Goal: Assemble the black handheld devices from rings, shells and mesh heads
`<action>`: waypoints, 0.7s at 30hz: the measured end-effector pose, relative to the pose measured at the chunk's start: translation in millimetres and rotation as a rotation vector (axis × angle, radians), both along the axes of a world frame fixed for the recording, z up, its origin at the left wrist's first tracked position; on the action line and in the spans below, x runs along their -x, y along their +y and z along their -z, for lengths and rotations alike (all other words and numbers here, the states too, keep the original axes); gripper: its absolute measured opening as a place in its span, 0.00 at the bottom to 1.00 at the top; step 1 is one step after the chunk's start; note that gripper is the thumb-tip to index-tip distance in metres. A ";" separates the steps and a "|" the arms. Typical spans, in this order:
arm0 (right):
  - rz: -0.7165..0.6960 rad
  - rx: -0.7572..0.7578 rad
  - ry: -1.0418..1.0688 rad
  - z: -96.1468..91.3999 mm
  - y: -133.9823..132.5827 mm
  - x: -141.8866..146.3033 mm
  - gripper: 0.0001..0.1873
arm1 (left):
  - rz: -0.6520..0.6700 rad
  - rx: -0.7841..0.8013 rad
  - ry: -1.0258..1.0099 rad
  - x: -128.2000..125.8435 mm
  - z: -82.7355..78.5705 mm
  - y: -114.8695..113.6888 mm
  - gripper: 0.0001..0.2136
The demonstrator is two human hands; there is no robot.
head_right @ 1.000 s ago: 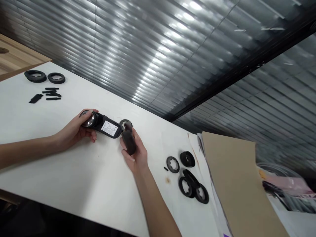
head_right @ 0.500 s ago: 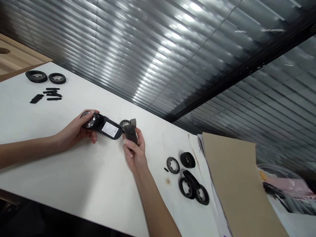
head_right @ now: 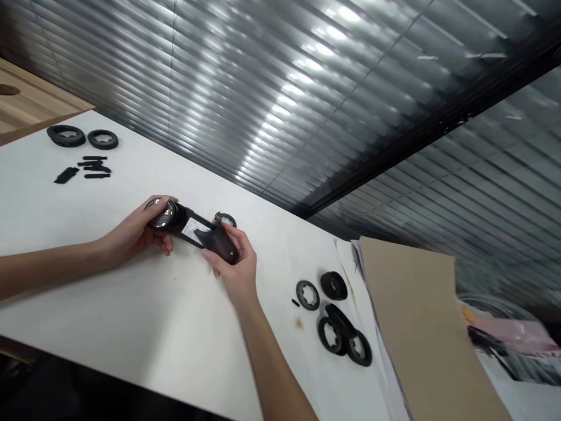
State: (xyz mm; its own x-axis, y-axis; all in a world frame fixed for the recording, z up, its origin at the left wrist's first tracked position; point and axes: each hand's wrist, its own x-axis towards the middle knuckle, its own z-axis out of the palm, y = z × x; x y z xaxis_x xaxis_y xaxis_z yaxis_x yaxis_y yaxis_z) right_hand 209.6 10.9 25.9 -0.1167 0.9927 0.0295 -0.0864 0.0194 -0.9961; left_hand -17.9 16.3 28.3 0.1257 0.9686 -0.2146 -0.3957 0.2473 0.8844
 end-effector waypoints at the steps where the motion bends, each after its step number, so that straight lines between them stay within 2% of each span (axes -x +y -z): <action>1: 0.002 -0.011 -0.021 0.9 0.2 -0.7 0.30 | 0.001 0.002 0.001 0.1 0.0 0.1 0.22; 10: 0.041 -0.201 -0.190 13.8 0.5 -2.0 0.32 | 0.008 0.001 0.006 0.5 -1.2 -0.2 0.25; 15: -0.019 -0.283 -0.270 22.7 0.5 -3.6 0.32 | 0.044 -0.031 0.095 0.2 -2.7 -4.6 0.27; 21: -0.102 -0.332 -0.375 23.4 -5.3 -0.3 0.30 | 0.150 -0.098 0.241 0.3 -3.9 -13.5 0.26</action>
State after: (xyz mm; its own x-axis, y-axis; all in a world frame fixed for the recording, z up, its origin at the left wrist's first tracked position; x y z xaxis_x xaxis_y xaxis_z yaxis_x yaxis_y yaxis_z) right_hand 209.9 5.5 2.5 -0.2756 0.9199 0.2789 0.2576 0.3502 -0.9005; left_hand -18.2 2.8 32.2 0.2258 0.9606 -0.1618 -0.1372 0.1958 0.9710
